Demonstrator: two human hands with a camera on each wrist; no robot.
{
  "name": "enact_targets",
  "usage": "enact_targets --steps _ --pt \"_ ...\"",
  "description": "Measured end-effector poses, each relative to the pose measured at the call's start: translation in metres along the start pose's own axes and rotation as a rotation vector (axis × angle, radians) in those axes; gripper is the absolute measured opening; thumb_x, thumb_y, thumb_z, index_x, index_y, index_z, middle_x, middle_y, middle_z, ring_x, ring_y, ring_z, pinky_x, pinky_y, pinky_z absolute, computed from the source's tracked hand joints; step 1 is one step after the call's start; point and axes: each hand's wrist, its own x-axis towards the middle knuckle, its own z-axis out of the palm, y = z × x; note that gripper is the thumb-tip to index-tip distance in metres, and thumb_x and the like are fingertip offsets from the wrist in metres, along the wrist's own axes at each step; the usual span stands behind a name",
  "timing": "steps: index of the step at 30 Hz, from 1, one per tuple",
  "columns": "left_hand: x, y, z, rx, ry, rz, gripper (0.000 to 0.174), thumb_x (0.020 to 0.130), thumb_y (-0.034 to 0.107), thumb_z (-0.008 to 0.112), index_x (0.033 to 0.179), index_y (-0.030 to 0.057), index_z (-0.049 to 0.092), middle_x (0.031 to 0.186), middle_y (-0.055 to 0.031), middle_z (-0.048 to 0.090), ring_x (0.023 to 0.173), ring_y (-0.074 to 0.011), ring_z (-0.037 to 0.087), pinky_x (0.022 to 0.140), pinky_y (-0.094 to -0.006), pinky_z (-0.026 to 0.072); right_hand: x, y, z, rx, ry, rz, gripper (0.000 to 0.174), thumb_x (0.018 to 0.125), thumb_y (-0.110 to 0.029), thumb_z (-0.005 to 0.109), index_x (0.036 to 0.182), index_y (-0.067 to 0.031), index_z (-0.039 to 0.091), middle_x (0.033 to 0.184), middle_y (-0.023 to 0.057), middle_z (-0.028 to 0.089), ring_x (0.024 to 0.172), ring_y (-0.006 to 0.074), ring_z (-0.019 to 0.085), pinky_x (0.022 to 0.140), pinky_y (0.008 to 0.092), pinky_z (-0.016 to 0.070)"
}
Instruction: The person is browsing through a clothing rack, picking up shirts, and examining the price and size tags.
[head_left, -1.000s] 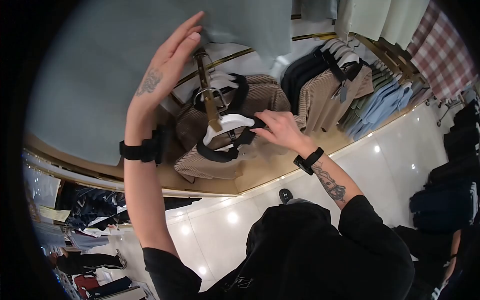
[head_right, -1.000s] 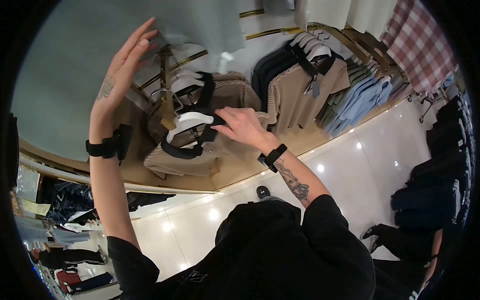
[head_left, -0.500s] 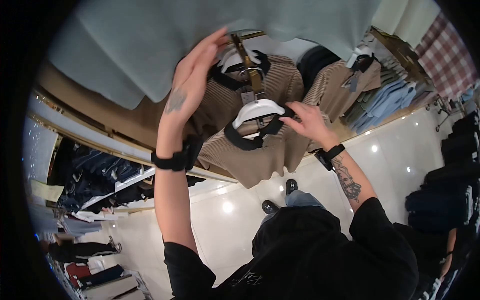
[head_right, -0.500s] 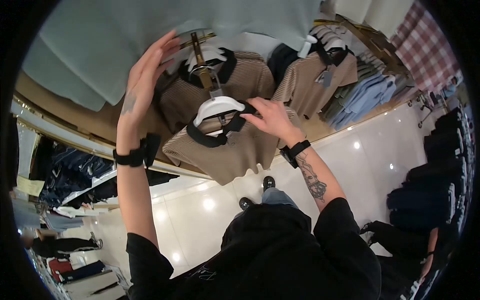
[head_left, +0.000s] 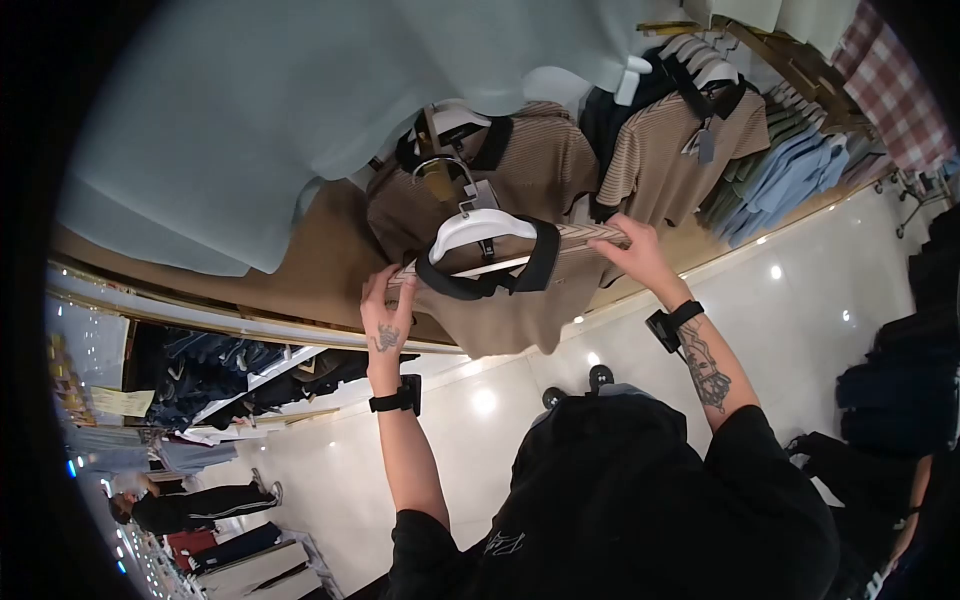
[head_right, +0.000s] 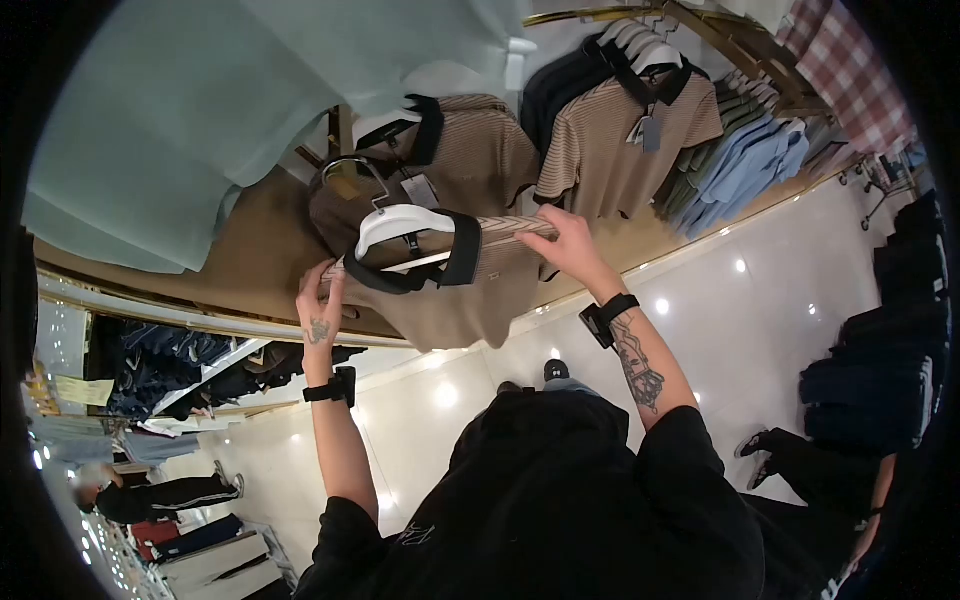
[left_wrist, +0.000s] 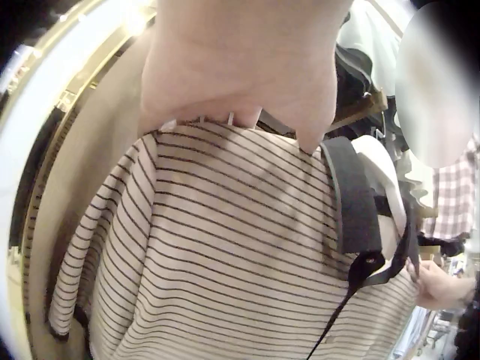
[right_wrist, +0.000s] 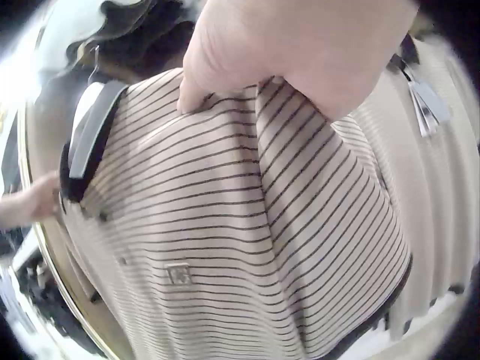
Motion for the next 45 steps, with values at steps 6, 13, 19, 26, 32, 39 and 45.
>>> enact_targets --steps 6,13,19,26,32,39,45 --pt "-0.029 -0.024 0.018 -0.169 0.043 -0.167 0.046 0.091 0.024 0.080 0.127 -0.0012 0.066 0.118 -0.0139 0.069 0.110 -0.0240 0.064 0.098 -0.0357 0.0493 -0.018 0.032 0.014 0.517 0.112 0.174 0.038 0.091 -0.022 0.081 0.115 0.0024 0.064 0.103 0.0067 0.072 0.091 0.0113 0.064 0.080 0.0303 0.0536" --pt "-0.097 -0.062 0.077 -0.590 0.145 -0.602 0.064 0.087 0.022 0.085 0.137 -0.0054 0.055 0.128 -0.0133 0.066 0.111 -0.0222 0.064 0.100 -0.0346 0.0502 -0.062 0.079 0.027 0.563 -0.243 0.421 0.030 0.091 -0.017 0.079 0.112 0.0026 0.069 0.098 0.0044 0.073 0.086 0.0101 0.064 0.079 0.0276 0.0537" --pt "-0.147 -0.046 0.154 -0.580 -0.127 -0.681 0.068 0.081 0.026 0.089 0.130 -0.0056 0.057 0.127 -0.0160 0.066 0.116 -0.0277 0.061 0.104 -0.0372 0.0466 -0.098 0.105 0.027 0.622 -0.178 0.572 0.026 0.091 -0.014 0.078 0.110 0.0030 0.070 0.097 0.0027 0.073 0.085 0.0106 0.066 0.078 0.0276 0.0541" --pt "-0.249 -0.097 0.238 -0.883 -0.321 -0.789 0.050 0.092 0.023 0.079 0.131 -0.0013 0.060 0.128 -0.0108 0.067 0.115 -0.0210 0.063 0.099 -0.0351 0.0491 -0.117 0.115 0.033 0.621 -0.170 0.682 0.033 0.095 -0.015 0.076 0.122 0.0025 0.067 0.115 0.0053 0.072 0.103 0.0129 0.066 0.092 0.0285 0.0528" --pt "-0.263 -0.074 0.262 -0.804 -0.549 -0.851 0.047 0.096 0.027 0.075 0.131 0.0006 0.059 0.131 -0.0089 0.064 0.120 -0.0204 0.058 0.103 -0.0334 0.0453 -0.132 0.127 0.056 0.654 -0.280 0.667 0.034 0.095 -0.013 0.077 0.123 0.0020 0.067 0.117 0.0064 0.071 0.105 0.0132 0.066 0.094 0.0297 0.0538" --pt "-0.265 -0.063 0.287 -0.603 -0.676 -0.913 0.050 0.107 0.037 0.047 0.141 0.0006 0.053 0.135 -0.0144 0.062 0.125 -0.0310 0.057 0.110 -0.0378 0.0424 -0.141 0.145 0.082 0.194 -0.620 0.504 0.050 0.093 -0.036 0.080 0.124 0.0003 0.065 0.116 0.0090 0.070 0.108 0.0211 0.066 0.093 0.0323 0.0523" --pt "-0.218 0.005 0.255 -1.466 -0.386 -1.236 0.059 0.109 0.044 0.039 0.151 0.0030 0.044 0.147 -0.0149 0.055 0.134 -0.0296 0.055 0.114 -0.0458 0.0443 -0.148 0.172 0.094 0.279 -0.696 0.573 0.050 0.101 -0.040 0.064 0.131 -0.0003 0.062 0.128 0.0105 0.069 0.116 0.0204 0.064 0.097 0.0332 0.0520"
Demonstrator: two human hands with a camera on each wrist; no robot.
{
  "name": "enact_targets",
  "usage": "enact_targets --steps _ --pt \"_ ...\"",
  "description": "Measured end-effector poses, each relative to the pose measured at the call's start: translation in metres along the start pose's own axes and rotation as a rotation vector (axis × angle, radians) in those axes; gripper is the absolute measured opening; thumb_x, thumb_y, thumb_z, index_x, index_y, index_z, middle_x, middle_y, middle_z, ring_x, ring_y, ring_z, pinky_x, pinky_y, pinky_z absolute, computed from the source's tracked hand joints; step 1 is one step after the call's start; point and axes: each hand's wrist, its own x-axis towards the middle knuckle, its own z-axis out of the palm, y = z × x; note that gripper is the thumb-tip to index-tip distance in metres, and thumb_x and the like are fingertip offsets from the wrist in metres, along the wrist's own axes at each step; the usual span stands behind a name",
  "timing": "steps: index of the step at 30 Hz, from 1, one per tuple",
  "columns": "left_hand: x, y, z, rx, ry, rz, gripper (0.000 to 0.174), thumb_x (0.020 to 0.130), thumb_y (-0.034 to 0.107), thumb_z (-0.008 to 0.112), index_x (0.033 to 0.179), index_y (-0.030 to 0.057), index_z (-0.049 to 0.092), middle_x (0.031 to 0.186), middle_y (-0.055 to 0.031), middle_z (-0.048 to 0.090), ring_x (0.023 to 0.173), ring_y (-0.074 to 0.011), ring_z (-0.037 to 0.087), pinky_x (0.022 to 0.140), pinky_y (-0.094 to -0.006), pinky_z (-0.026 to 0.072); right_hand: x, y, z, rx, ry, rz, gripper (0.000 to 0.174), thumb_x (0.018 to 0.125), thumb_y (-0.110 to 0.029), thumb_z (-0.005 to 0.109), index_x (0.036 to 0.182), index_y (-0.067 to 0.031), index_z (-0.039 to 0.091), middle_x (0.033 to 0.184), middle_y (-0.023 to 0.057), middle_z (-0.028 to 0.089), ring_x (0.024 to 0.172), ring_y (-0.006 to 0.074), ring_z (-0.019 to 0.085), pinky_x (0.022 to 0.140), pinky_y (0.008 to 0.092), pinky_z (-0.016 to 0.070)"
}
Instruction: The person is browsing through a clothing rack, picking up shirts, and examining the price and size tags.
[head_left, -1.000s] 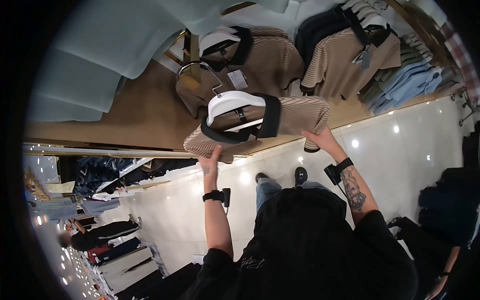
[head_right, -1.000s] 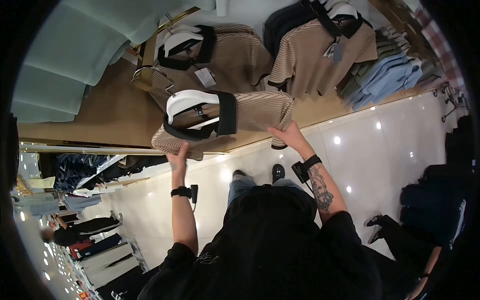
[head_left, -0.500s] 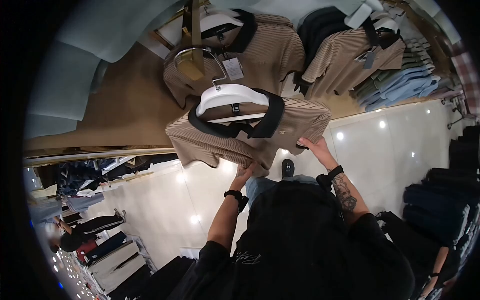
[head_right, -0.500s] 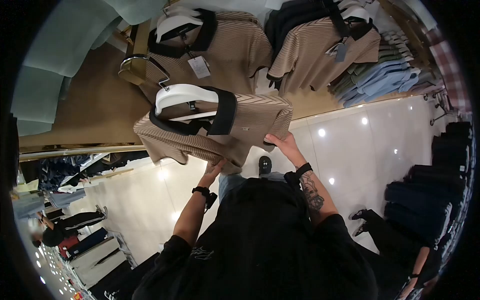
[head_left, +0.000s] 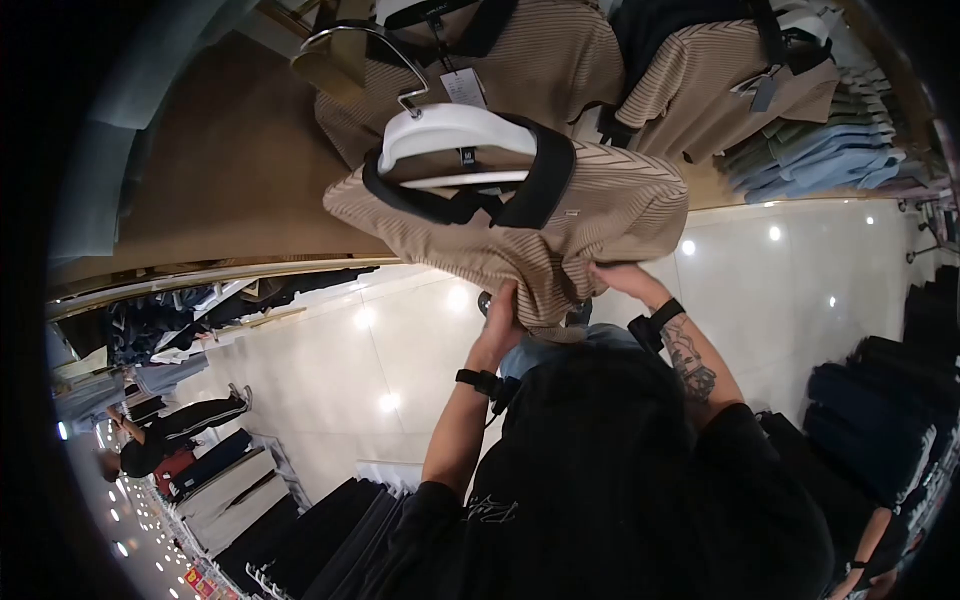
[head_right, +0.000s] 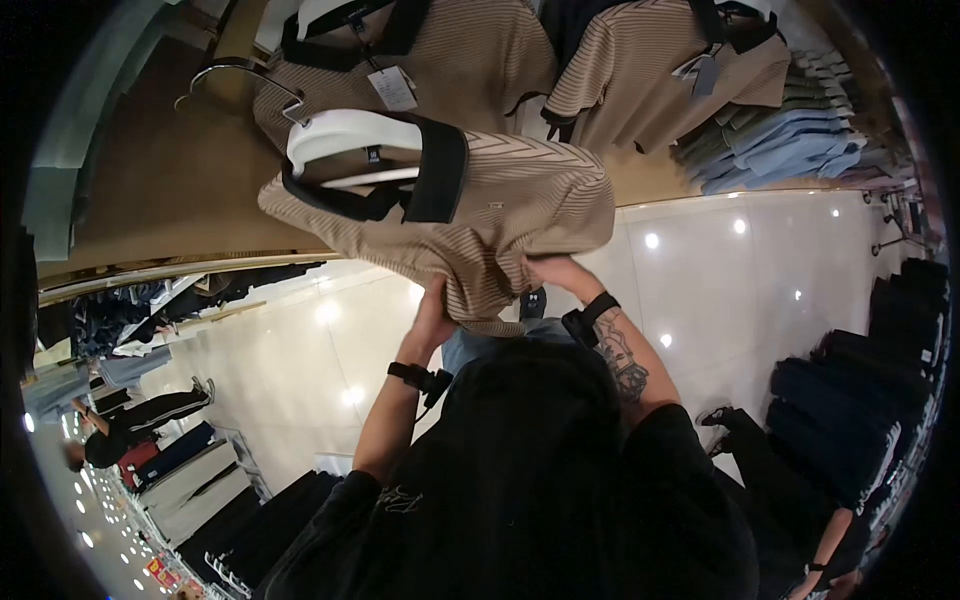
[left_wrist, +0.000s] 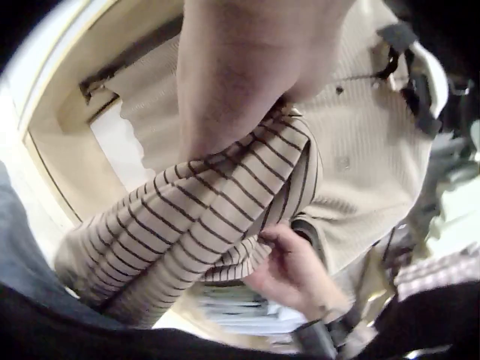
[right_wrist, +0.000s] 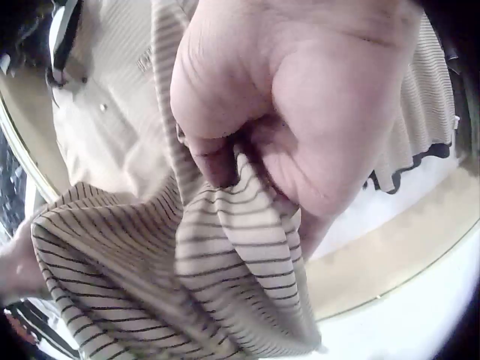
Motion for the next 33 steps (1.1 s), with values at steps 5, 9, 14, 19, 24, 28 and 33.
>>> enact_targets --steps 5,9,14,19,24,28,33 --pt "-0.061 0.066 0.032 -0.356 -0.350 0.064 0.067 0.105 0.055 0.050 0.150 0.0062 0.046 0.149 -0.0124 0.055 0.133 -0.0325 0.056 0.112 -0.0510 0.0459 -0.036 -0.126 -0.050 1.002 -0.171 0.060 0.054 0.106 -0.047 0.056 0.140 -0.0046 0.057 0.132 0.0096 0.066 0.121 0.0194 0.063 0.101 0.0353 0.0525" --pt "-0.053 0.046 0.010 -0.093 -0.264 -0.013 0.066 0.101 0.039 0.064 0.153 0.0054 0.041 0.149 -0.0164 0.053 0.133 -0.0329 0.056 0.114 -0.0520 0.0449 -0.056 -0.130 -0.040 0.786 -0.262 0.359 0.060 0.106 -0.047 0.056 0.147 -0.0034 0.048 0.134 0.0065 0.065 0.118 0.0179 0.065 0.100 0.0332 0.0543" --pt "-0.061 0.056 0.017 -0.469 -0.464 0.011 0.059 0.097 0.020 0.068 0.147 0.0000 0.045 0.140 -0.0194 0.059 0.129 -0.0358 0.059 0.109 -0.0505 0.0517 -0.069 -0.112 -0.048 0.913 -0.398 0.207 0.053 0.104 -0.022 0.064 0.148 0.0006 0.046 0.140 0.0101 0.062 0.124 0.0194 0.063 0.104 0.0371 0.0535" --pt "-0.065 0.051 0.041 -0.033 -0.206 -0.006 0.053 0.095 0.009 0.071 0.143 0.0024 0.050 0.138 -0.0168 0.061 0.125 -0.0309 0.063 0.105 -0.0458 0.0545 -0.077 -0.145 -0.042 0.835 -0.326 0.167 0.046 0.099 -0.008 0.067 0.142 0.0022 0.054 0.134 0.0111 0.066 0.123 0.0187 0.063 0.103 0.0374 0.0535" --pt "-0.076 0.073 0.080 0.202 -0.107 -0.007 0.048 0.092 -0.001 0.073 0.137 0.0025 0.058 0.130 -0.0113 0.067 0.119 -0.0234 0.066 0.102 -0.0367 0.0560 -0.073 -0.143 -0.040 0.939 -0.250 0.187 0.040 0.098 -0.002 0.066 0.137 0.0010 0.060 0.128 0.0106 0.069 0.120 0.0203 0.065 0.101 0.0338 0.0549" --pt "-0.080 0.072 0.095 0.322 -0.203 0.087 0.048 0.091 -0.001 0.073 0.136 0.0011 0.058 0.128 -0.0112 0.068 0.111 -0.0215 0.068 0.097 -0.0352 0.0576 -0.075 -0.164 -0.027 1.151 -0.271 0.071 0.041 0.099 0.002 0.062 0.140 0.0007 0.057 0.134 0.0112 0.065 0.120 0.0211 0.065 0.102 0.0346 0.0550" --pt "-0.088 0.080 0.119 0.246 -0.081 -0.019 0.048 0.091 -0.002 0.064 0.138 -0.0002 0.053 0.127 -0.0152 0.066 0.109 -0.0244 0.069 0.092 -0.0375 0.0602 -0.075 -0.183 -0.022 1.048 -0.134 -0.099 0.041 0.098 -0.004 0.069 0.137 -0.0003 0.058 0.130 0.0077 0.067 0.116 0.0189 0.066 0.098 0.0342 0.0567"
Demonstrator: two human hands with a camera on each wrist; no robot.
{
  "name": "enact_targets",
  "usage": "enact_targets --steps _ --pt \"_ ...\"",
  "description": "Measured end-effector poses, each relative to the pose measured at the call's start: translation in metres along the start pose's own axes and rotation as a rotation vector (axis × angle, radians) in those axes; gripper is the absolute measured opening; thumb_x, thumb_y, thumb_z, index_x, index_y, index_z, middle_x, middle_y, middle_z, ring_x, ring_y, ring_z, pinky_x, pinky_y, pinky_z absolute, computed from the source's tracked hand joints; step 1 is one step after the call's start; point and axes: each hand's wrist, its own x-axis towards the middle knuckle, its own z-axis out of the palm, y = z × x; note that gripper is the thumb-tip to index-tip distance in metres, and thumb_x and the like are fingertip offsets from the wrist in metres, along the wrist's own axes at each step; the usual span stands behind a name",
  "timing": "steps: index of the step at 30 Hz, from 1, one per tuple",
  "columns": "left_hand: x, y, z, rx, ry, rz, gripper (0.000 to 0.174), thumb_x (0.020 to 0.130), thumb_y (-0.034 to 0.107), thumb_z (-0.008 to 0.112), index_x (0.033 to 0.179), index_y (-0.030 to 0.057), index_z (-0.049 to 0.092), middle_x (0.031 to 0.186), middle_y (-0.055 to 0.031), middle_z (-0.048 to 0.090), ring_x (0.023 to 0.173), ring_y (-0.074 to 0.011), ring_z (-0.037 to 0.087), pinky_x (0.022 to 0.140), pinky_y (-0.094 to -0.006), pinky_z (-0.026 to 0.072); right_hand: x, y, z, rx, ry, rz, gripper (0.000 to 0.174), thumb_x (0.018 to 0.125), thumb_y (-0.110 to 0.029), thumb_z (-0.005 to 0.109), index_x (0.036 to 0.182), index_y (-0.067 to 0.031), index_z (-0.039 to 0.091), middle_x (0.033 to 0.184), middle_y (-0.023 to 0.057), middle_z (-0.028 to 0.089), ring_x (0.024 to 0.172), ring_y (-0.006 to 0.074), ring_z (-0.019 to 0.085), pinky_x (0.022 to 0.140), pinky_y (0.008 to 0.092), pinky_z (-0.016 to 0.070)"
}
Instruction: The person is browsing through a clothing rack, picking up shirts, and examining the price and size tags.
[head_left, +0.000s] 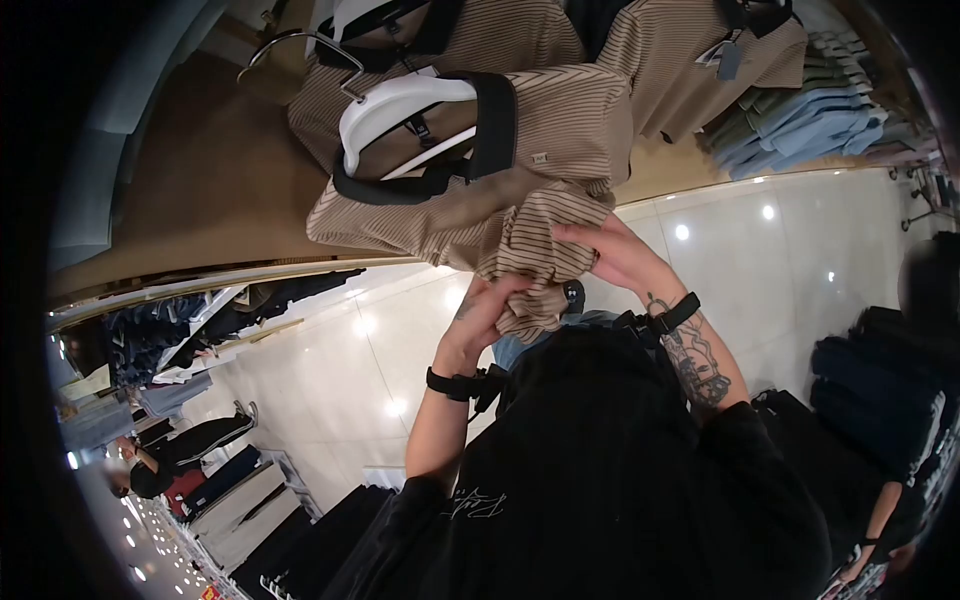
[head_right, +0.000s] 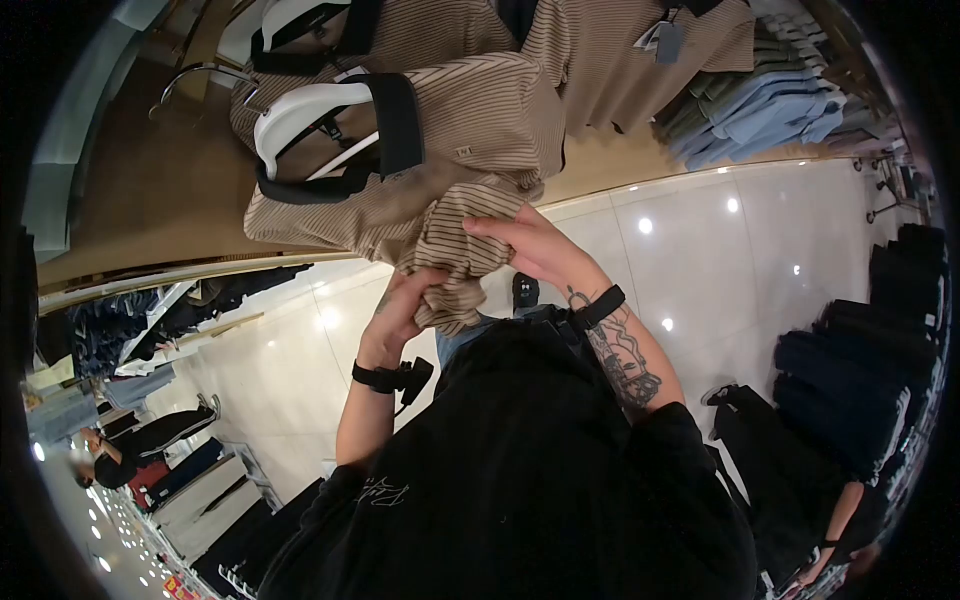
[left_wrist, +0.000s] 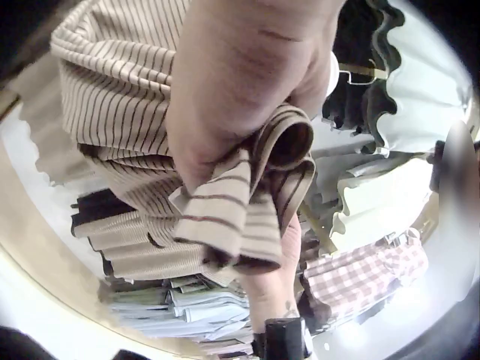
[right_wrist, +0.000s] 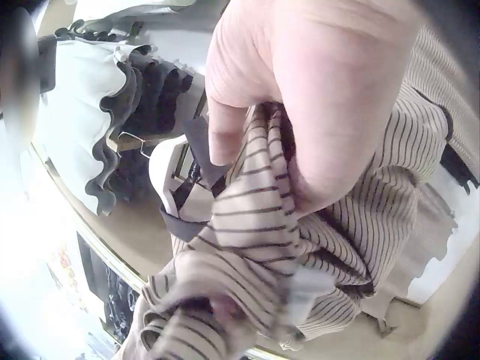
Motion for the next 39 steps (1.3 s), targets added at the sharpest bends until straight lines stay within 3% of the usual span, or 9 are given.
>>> enact_targets --steps 6,9,12,15,19,23,28,31,39 --pt "0.011 0.003 -0.022 -0.357 -0.035 -0.047 0.039 0.089 0.003 0.058 0.127 -0.0062 0.054 0.113 -0.0164 0.067 0.095 -0.0265 0.070 0.083 -0.0411 0.0632 -0.008 0.002 0.000 -0.294 -0.146 0.076 0.031 0.097 -0.010 0.072 0.126 -0.0017 0.063 0.115 0.0034 0.071 0.106 0.0124 0.067 0.088 0.0298 0.0568" --pt "0.004 0.006 -0.004 -0.170 0.091 0.068 0.031 0.093 0.009 0.063 0.121 -0.0039 0.058 0.105 -0.0142 0.070 0.081 -0.0220 0.071 0.063 -0.0351 0.0615 -0.010 0.002 0.000 -0.412 -0.182 0.113 0.025 0.097 -0.013 0.073 0.118 -0.0023 0.065 0.111 0.0023 0.072 0.096 0.0104 0.069 0.080 0.0260 0.0569" --pt "-0.003 0.012 -0.009 -0.015 0.045 0.012 0.031 0.097 0.023 0.071 0.117 -0.0003 0.063 0.094 -0.0104 0.072 0.066 -0.0167 0.068 0.043 -0.0282 0.0491 -0.013 -0.010 0.004 -0.443 -0.169 0.152 0.018 0.100 -0.017 0.070 0.107 -0.0006 0.066 0.100 0.0058 0.072 0.087 0.0112 0.071 0.069 0.0245 0.0578" --pt "-0.008 0.012 0.006 0.051 0.198 -0.020 0.038 0.099 0.036 0.070 0.116 0.0024 0.065 0.088 -0.0071 0.070 0.054 -0.0122 0.060 0.034 -0.0235 0.0340 -0.016 -0.011 0.011 -0.347 -0.153 0.157 0.022 0.102 -0.019 0.066 0.107 0.0020 0.065 0.096 0.0081 0.072 0.087 0.0143 0.073 0.065 0.0281 0.0611" --pt "-0.010 0.013 0.022 0.127 0.286 0.009 0.043 0.098 0.042 0.070 0.115 0.0030 0.066 0.085 -0.0065 0.070 0.057 -0.0134 0.064 0.038 -0.0252 0.0422 -0.017 -0.015 0.016 -0.370 -0.136 0.154 0.021 0.102 -0.018 0.067 0.114 -0.0004 0.068 0.095 -0.0004 0.072 0.077 0.0044 0.065 0.060 0.0190 0.0487" --pt "-0.008 0.010 0.012 0.043 0.255 -0.053 0.047 0.098 0.049 0.068 0.111 0.0034 0.068 0.086 -0.0070 0.073 0.062 -0.0152 0.069 0.044 -0.0259 0.0481 -0.017 -0.013 0.018 -0.408 -0.106 0.121 0.022 0.102 -0.016 0.066 0.117 0.0009 0.067 0.098 0.0005 0.072 0.084 0.0063 0.067 0.069 0.0221 0.0540" --pt "-0.006 0.008 -0.005 0.031 0.176 -0.050 0.037 0.102 0.040 0.065 0.102 0.0029 0.066 0.079 -0.0067 0.068 0.053 -0.0146 0.058 0.044 -0.0285 0.0414 -0.014 -0.012 0.011 -0.457 -0.036 -0.016 0.023 0.101 -0.013 0.067 0.119 0.0010 0.067 0.100 0.0006 0.073 0.088 0.0063 0.067 0.075 0.0236 0.0551" --pt "-0.008 0.003 -0.006 0.059 0.108 -0.016 0.027 0.103 0.030 0.062 0.107 0.0027 0.061 0.083 -0.0071 0.065 0.056 -0.0142 0.054 0.044 -0.0284 0.0385 -0.013 -0.006 0.008 -0.445 -0.016 -0.055 0.018 0.102 -0.012 0.065 0.108 0.0055 0.063 0.094 0.0080 0.071 0.080 0.0132 0.070 0.057 0.0292 0.0603" --pt "-0.008 -0.003 -0.004 -0.015 0.073 0.026 0.019 0.101 0.018 0.062 0.111 0.0027 0.059 0.089 -0.0084 0.064 0.059 -0.0150 0.054 0.045 -0.0282 0.0391 -0.020 -0.006 0.006 -0.527 0.042 -0.155 0.036 0.099 -0.005 0.068 0.133 -0.0004 0.058 0.103 0.0037 0.073 0.091 0.0065 0.066 0.081 0.0226 0.0525"
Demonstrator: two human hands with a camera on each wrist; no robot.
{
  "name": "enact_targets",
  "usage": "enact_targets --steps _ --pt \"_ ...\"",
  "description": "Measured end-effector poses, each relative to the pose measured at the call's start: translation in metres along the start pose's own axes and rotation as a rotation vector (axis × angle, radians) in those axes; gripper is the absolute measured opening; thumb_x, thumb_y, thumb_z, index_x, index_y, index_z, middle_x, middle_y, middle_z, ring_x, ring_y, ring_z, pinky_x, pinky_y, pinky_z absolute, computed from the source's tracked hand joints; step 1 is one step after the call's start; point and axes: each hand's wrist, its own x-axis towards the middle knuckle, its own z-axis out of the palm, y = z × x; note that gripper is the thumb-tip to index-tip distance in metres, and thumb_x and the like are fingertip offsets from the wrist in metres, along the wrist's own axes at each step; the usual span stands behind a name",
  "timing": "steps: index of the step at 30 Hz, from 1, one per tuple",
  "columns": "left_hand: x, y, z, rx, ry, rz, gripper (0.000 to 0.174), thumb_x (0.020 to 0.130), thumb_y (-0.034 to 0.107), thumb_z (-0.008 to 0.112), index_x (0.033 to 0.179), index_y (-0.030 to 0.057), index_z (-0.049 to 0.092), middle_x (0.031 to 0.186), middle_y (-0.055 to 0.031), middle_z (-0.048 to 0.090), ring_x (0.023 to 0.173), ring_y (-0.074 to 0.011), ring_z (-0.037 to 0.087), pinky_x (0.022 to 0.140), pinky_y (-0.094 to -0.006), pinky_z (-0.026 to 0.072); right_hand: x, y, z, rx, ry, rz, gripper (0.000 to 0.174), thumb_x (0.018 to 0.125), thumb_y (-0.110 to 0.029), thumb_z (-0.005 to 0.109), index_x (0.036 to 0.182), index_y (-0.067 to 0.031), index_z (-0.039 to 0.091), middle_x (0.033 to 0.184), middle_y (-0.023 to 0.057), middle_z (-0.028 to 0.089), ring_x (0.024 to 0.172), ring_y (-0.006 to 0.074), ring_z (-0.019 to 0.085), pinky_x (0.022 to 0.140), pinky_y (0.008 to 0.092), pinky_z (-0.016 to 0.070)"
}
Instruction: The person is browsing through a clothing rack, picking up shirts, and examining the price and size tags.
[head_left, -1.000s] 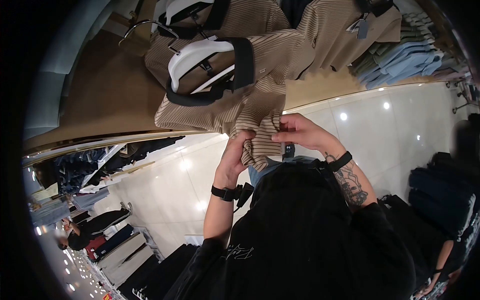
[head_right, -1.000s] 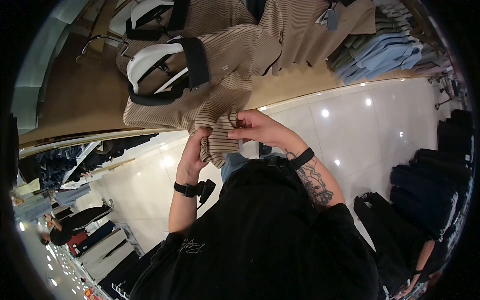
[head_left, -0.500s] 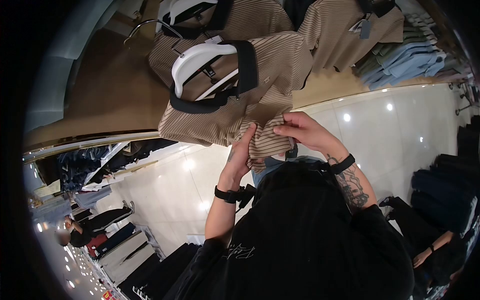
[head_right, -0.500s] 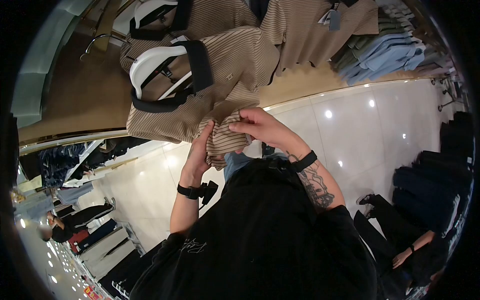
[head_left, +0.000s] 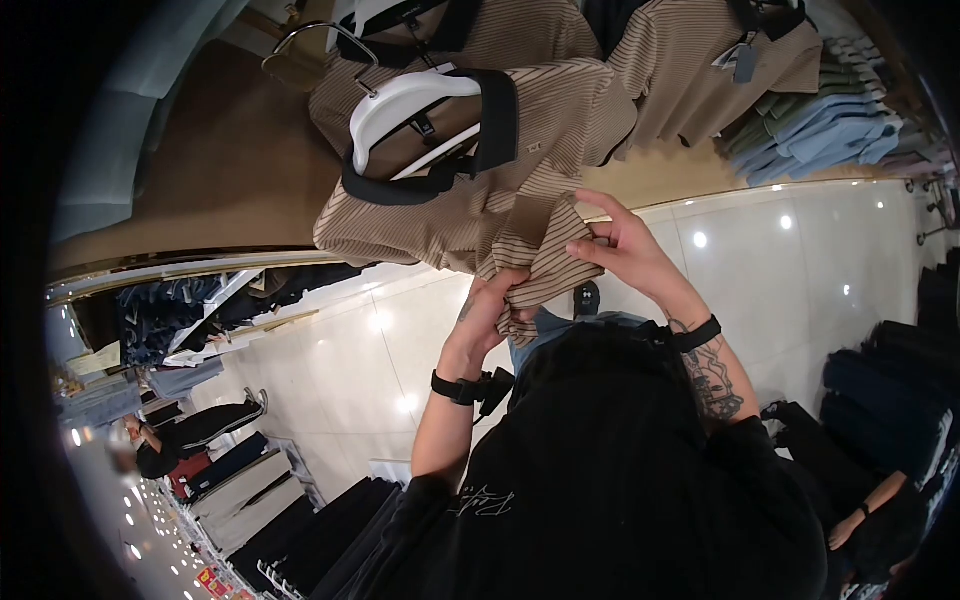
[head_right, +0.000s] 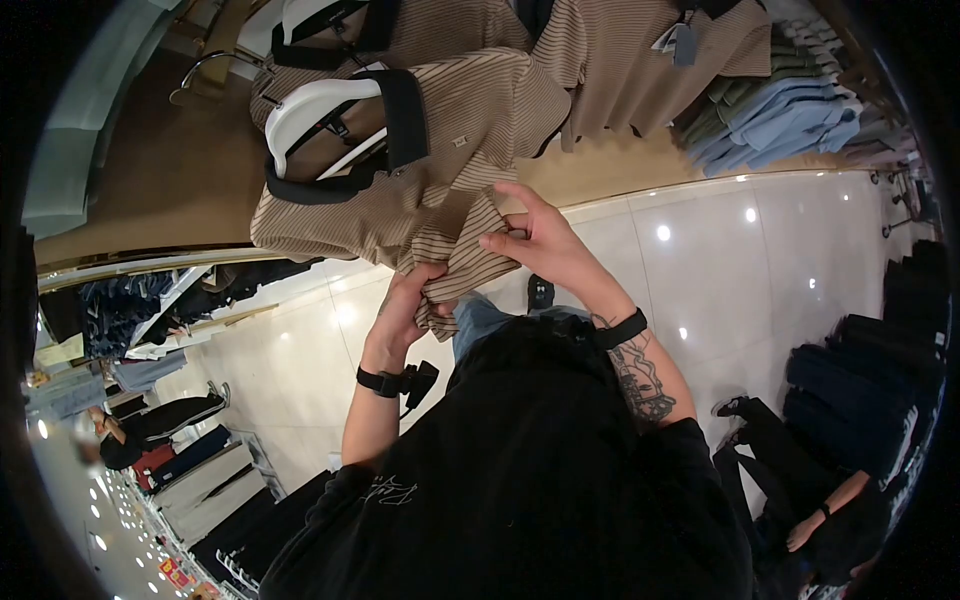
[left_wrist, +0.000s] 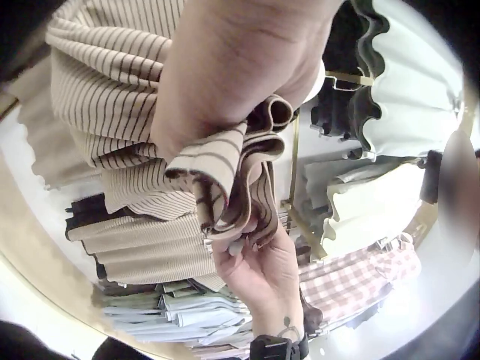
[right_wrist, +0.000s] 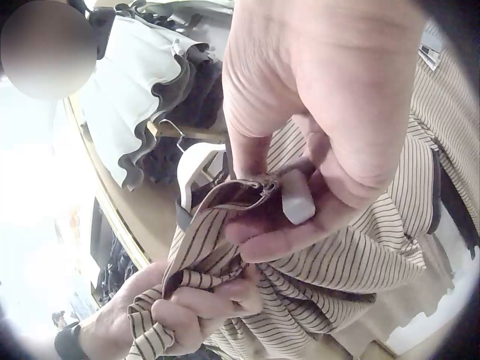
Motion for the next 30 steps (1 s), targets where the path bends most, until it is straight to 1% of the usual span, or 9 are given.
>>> enact_targets --steps 4,8,13,15,20,24,28,29,30 --pt "0.000 0.003 -0.001 0.063 0.045 -0.005 0.019 0.101 0.022 0.066 0.107 0.0039 0.062 0.086 -0.0058 0.067 0.057 -0.0135 0.056 0.043 -0.0275 0.0378 0.001 -0.004 -0.007 -0.104 -0.078 -0.043 0.035 0.098 -0.006 0.070 0.131 -0.0015 0.059 0.095 0.0009 0.069 0.085 0.0046 0.061 0.077 0.0223 0.0498" --pt "-0.008 0.006 0.015 0.158 0.195 0.019 0.025 0.101 0.028 0.069 0.109 0.0052 0.062 0.087 -0.0030 0.069 0.058 -0.0122 0.060 0.040 -0.0268 0.0379 0.004 0.007 -0.009 -0.091 -0.115 0.010 0.030 0.100 -0.004 0.067 0.130 -0.0021 0.062 0.101 0.0006 0.071 0.092 0.0064 0.065 0.087 0.0227 0.0505" --pt "-0.005 -0.004 0.013 0.197 0.097 0.109 0.040 0.101 0.030 0.070 0.131 0.0052 0.059 0.104 -0.0057 0.072 0.088 -0.0144 0.069 0.068 -0.0285 0.0549 0.007 0.014 -0.011 -0.167 -0.092 0.053 0.025 0.099 -0.011 0.070 0.122 -0.0022 0.065 0.097 0.0008 0.070 0.091 0.0080 0.065 0.081 0.0257 0.0527" --pt "-0.008 -0.007 0.012 0.199 0.075 0.146 0.041 0.100 0.028 0.071 0.134 0.0058 0.062 0.117 -0.0058 0.071 0.109 -0.0137 0.064 0.093 -0.0306 0.0528 0.010 0.005 -0.003 -0.444 0.069 -0.096 0.032 0.096 -0.018 0.076 0.120 -0.0016 0.064 0.090 0.0037 0.069 0.083 0.0095 0.064 0.075 0.0259 0.0527" --pt "-0.014 -0.017 0.004 0.611 -0.020 0.247 0.038 0.096 0.018 0.073 0.131 0.0044 0.064 0.115 -0.0033 0.072 0.104 -0.0116 0.065 0.093 -0.0293 0.0520 0.033 -0.028 0.024 -0.597 0.196 -0.356 0.033 0.090 -0.025 0.082 0.106 -0.0015 0.065 0.083 0.0047 0.066 0.071 0.0117 0.062 0.067 0.0273 0.0535" --pt "-0.018 -0.007 0.011 0.765 -0.014 -0.025 0.034 0.096 0.016 0.073 0.127 0.0046 0.066 0.111 -0.0039 0.073 0.100 -0.0126 0.064 0.089 -0.0311 0.0532 0.039 -0.049 0.056 -0.654 0.101 -0.528 0.019 0.093 -0.012 0.077 0.106 -0.0026 0.068 0.087 0.0026 0.066 0.074 0.0131 0.065 0.069 0.0279 0.0552" --pt "-0.002 -0.038 -0.013 0.810 -0.033 0.113 0.033 0.095 0.013 0.073 0.125 0.0018 0.065 0.109 -0.0047 0.073 0.098 -0.0138 0.065 0.089 -0.0327 0.0533 0.064 -0.063 0.088 -0.757 0.094 -0.784 0.027 0.093 -0.006 0.071 0.119 -0.0014 0.065 0.114 0.0095 0.063 0.076 0.0171 0.067 0.070 0.0281 0.0553" --pt "0.000 -0.043 -0.018 0.805 -0.041 0.146 0.033 0.095 0.012 0.073 0.125 0.0011 0.065 0.108 -0.0050 0.074 0.098 -0.0140 0.065 0.090 -0.0331 0.0532 0.071 -0.071 0.092 -0.729 0.014 -0.678 0.034 0.097 -0.012 0.064 0.127 0.0045 0.060 0.133 0.0210 0.055 0.093 0.0343 0.072 0.082 0.0415 0.0590" --pt "0.001 -0.046 -0.021 0.799 -0.050 0.178 0.032 0.095 0.012 0.073 0.124 0.0003 0.065 0.108 -0.0053 0.074 0.098 -0.0143 0.066 0.091 -0.0335 0.0531 0.078 -0.075 0.096 -0.747 0.003 -0.624 0.035 0.097 -0.013 0.064 0.127 0.0056 0.060 0.134 0.0237 0.054 0.095 0.0360 0.072 0.084 0.0430 0.0587"
